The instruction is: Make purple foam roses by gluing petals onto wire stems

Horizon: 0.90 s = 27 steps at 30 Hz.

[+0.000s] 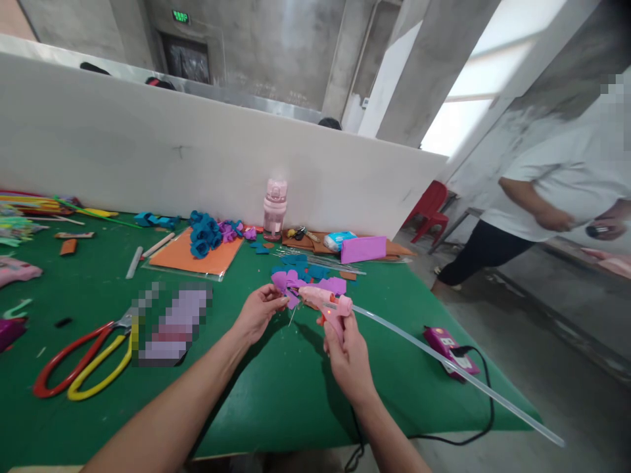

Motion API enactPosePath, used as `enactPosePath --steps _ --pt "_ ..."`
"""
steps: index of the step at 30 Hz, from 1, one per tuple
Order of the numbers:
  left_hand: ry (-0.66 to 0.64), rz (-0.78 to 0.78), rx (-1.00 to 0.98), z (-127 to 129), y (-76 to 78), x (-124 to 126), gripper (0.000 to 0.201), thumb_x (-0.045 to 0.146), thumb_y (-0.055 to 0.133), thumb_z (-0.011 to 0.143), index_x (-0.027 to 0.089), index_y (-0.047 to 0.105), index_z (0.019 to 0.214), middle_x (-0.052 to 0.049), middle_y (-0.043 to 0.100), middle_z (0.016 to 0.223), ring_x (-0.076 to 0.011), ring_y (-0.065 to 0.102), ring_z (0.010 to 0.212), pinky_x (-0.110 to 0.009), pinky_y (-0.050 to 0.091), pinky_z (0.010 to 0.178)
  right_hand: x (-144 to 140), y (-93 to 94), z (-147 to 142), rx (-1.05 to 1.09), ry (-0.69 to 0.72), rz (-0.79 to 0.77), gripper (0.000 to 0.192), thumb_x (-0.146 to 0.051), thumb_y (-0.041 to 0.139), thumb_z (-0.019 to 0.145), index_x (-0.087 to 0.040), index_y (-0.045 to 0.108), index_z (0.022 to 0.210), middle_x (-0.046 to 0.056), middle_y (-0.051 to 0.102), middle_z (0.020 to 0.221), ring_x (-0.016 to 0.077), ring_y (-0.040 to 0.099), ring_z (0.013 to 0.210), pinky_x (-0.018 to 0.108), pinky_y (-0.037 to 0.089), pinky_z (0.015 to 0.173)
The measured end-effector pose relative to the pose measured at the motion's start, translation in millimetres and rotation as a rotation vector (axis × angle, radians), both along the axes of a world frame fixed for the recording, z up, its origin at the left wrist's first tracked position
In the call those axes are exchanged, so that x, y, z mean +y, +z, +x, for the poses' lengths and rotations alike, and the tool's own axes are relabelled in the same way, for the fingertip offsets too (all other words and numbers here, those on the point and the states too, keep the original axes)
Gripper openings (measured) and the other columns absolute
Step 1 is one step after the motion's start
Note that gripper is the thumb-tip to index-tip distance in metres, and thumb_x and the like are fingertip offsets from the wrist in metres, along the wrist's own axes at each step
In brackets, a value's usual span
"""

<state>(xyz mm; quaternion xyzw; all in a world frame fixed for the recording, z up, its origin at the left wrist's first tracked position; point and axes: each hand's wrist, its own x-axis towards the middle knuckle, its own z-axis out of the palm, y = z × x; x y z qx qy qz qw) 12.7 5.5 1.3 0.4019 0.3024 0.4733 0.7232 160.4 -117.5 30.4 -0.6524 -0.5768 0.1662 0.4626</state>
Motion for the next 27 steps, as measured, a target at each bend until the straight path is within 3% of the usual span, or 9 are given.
enactPosePath --steps 14,27 --pt "-0.005 -0.001 -0.008 0.4 -1.7 0.4 0.026 0.018 0.078 0.054 0.013 0.058 0.070 0.001 0.061 0.064 -0.0089 0.056 0.060 -0.022 0.041 0.059 3.3 -5.5 -2.8 -0.069 -0.001 0.035 0.035 -0.032 0.038 0.089 -0.014 0.047 0.118 0.012 0.067 0.097 0.0206 0.065 0.075 0.028 0.051 0.060" --pt "0.000 0.015 0.020 0.3 -1.2 0.5 0.025 0.017 0.077 0.055 0.014 0.056 0.068 0.001 0.060 0.062 -0.0088 0.055 0.058 -0.021 0.039 0.056 1.9 -4.8 -2.1 -0.032 -0.001 0.024 0.038 -0.033 0.039 0.088 -0.015 0.044 0.121 0.010 0.067 0.094 0.0192 0.065 0.069 0.027 0.050 0.057"
